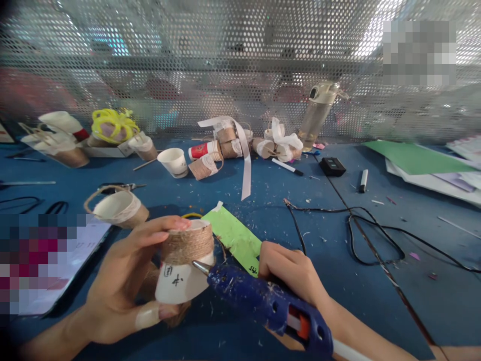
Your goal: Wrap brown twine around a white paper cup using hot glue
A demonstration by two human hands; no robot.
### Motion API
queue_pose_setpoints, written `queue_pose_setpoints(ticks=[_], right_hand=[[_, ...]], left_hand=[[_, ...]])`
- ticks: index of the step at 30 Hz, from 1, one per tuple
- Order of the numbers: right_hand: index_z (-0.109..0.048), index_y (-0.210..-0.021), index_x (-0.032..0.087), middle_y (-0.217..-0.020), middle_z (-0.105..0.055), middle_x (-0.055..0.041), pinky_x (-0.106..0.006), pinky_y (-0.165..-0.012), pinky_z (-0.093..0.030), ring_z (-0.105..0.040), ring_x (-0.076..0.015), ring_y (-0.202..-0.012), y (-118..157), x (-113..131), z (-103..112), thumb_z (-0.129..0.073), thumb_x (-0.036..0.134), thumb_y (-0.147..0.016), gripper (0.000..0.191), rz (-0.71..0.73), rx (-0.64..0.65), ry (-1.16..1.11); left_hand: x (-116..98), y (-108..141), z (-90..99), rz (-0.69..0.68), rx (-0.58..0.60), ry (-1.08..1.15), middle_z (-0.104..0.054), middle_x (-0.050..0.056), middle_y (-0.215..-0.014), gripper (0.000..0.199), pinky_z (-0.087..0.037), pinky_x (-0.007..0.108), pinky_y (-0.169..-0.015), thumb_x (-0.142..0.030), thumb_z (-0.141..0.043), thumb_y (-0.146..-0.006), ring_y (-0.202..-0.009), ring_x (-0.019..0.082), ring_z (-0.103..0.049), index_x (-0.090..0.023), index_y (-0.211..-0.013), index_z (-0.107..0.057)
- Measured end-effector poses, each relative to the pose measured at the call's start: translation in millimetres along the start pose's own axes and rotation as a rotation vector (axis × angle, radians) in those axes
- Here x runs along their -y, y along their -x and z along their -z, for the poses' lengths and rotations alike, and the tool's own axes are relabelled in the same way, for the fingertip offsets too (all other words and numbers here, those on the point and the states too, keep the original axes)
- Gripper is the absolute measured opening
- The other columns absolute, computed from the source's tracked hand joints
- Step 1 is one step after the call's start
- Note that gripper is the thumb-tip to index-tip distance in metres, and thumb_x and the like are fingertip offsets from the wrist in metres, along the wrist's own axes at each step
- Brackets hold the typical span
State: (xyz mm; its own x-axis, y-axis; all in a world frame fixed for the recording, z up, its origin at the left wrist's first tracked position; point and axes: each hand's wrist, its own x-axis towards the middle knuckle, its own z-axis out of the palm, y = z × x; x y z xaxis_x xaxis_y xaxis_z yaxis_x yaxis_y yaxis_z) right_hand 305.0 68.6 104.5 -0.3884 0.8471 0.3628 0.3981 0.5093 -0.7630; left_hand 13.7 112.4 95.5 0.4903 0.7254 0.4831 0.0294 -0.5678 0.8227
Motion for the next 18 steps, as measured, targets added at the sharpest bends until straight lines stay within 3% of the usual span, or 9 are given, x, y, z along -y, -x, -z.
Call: queue_pose_setpoints(ticks=[7, 13, 18], right_hand=[[-0.032, -0.077, 0.025, -0.069, -0.035, 0.0042, -0.024, -0.052, -0.028, -0.034, -0.0121, -0.057, 1, -1, 1, -0.054, 0.016, -0.078, 0.024, 0.031, -0.003, 0.051], [-0.032, -0.079, 0.025, -0.071, -0.035, 0.0041, -0.024, -0.053, -0.029, -0.034, -0.0116, -0.057, 2, 2, 2, -0.052, 0.012, -0.079, 0.024, 0.030, -0.006, 0.092], [-0.029, -0.079, 0.024, -0.071, -0.033, 0.0042, -0.024, -0.052, -0.028, -0.032, -0.0118, -0.057, 1, 3, 1, -0.052, 0.011, -0.081, 0.027, 0.019, -0.009, 0.093]], left_hand=[[1, -5, 0.1, -0.115, -0.031, -0.096, -0.054, 0.006, -0.138, 0.079, -0.034, 0.052, -0.115, -0.028, -0.084, -0.070, -0.126, 0.031, -0.048, -0.033, -0.141, -0.049], [0, -13, 2.9, -0.341, -0.024, -0.214, -0.056, 0.011, -0.140, 0.084, -0.044, 0.052, -0.113, -0.020, -0.085, -0.070, -0.124, 0.029, -0.055, -0.023, -0.145, -0.046], [2, -13, 5.2, -0.364, -0.028, -0.263, -0.057, 0.011, -0.140, 0.085, -0.046, 0.055, -0.111, -0.022, -0.086, -0.070, -0.123, 0.030, -0.056, -0.023, -0.145, -0.045]])
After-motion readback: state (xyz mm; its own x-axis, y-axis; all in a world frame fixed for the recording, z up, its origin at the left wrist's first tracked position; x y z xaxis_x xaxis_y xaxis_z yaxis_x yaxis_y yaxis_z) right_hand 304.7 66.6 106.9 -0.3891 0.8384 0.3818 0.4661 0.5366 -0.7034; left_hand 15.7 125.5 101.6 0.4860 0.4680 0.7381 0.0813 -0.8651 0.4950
